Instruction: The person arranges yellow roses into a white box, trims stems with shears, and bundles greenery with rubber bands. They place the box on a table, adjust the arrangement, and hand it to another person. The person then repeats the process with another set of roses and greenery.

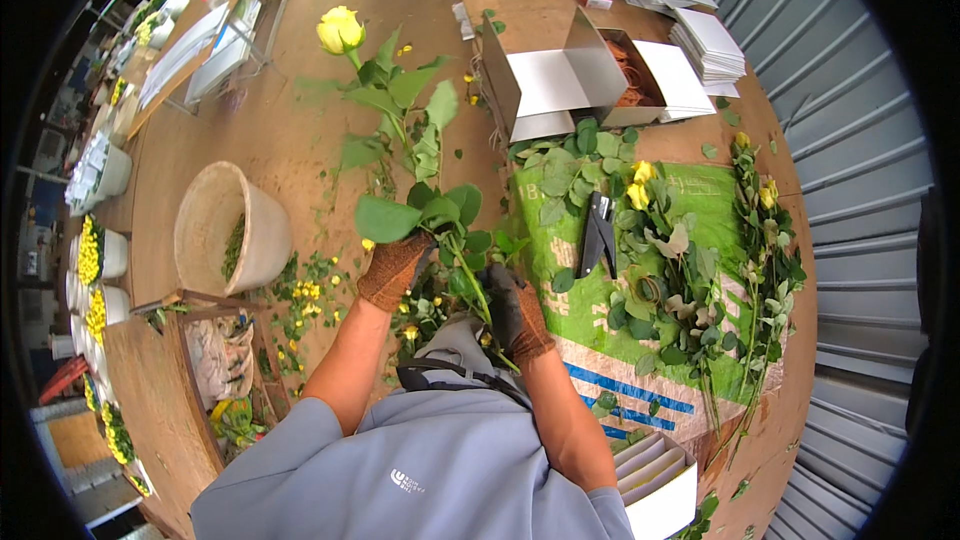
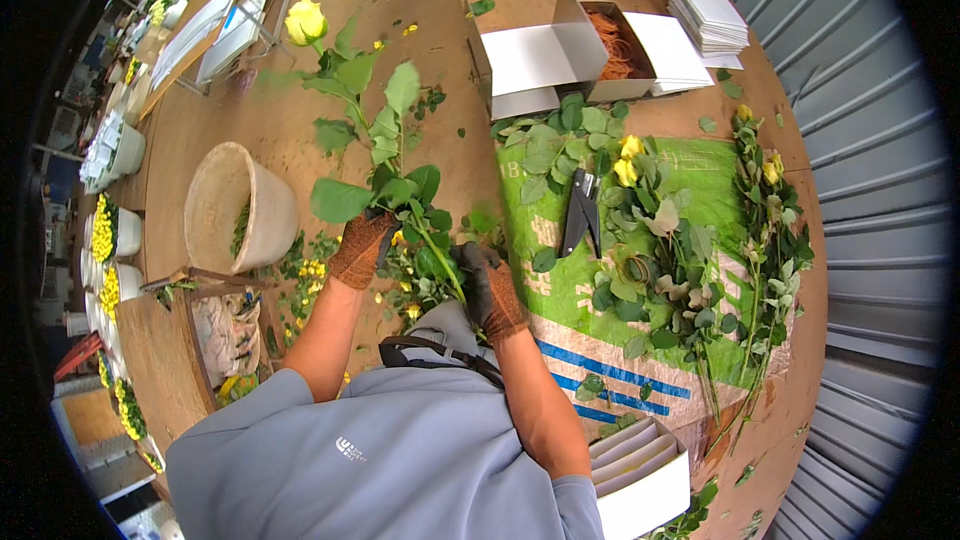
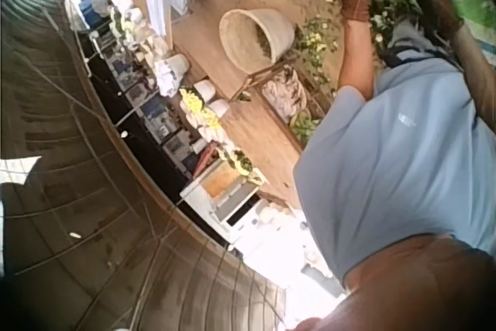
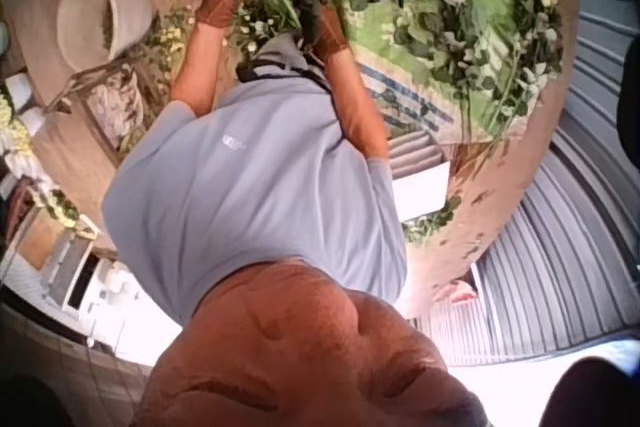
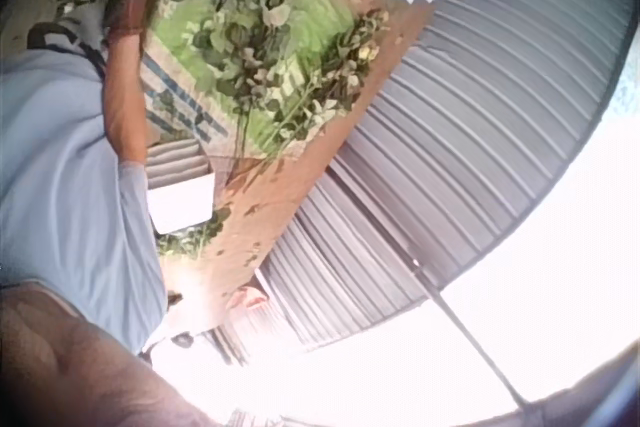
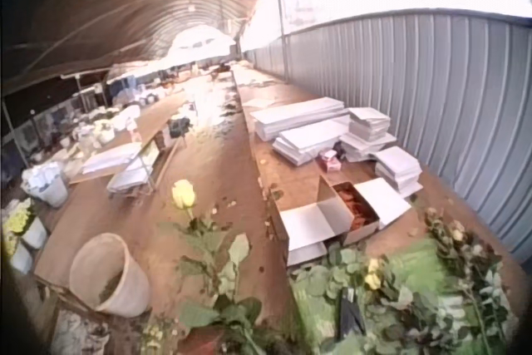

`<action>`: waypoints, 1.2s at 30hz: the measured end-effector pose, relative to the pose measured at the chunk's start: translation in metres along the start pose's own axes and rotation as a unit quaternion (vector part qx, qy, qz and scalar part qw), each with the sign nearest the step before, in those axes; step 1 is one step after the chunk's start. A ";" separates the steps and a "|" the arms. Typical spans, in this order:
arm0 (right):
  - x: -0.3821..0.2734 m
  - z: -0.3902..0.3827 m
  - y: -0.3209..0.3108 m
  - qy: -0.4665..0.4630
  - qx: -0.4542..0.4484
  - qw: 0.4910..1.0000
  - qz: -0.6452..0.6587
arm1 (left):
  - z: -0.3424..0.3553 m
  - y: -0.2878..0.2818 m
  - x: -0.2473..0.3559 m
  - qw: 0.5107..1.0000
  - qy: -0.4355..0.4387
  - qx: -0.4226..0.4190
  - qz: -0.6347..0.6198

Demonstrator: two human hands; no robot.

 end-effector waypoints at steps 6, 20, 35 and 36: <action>-0.010 -0.018 0.014 0.223 -0.116 0.968 0.016 | -0.008 -0.026 -0.036 0.979 -0.107 -0.031 -0.171; -0.005 -0.001 0.019 0.164 -0.099 0.977 0.098 | -0.007 -0.021 -0.045 0.984 -0.093 -0.060 -0.137; 0.075 0.000 0.036 0.288 0.001 0.938 0.191 | -0.008 -0.023 -0.051 0.962 -0.071 -0.036 -0.260; 0.076 0.002 0.031 0.268 0.012 0.956 0.121 | -0.011 -0.028 -0.055 0.964 -0.093 -0.002 -0.249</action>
Point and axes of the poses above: each hand's wrist, its own z-axis towards the middle knuckle, its own y-axis out of the palm, x = y × z, the point moved 7 cm from there along z, towards the middle knuckle, and after that the axes turned 13 degrees about -z, right-handed, at the moved point
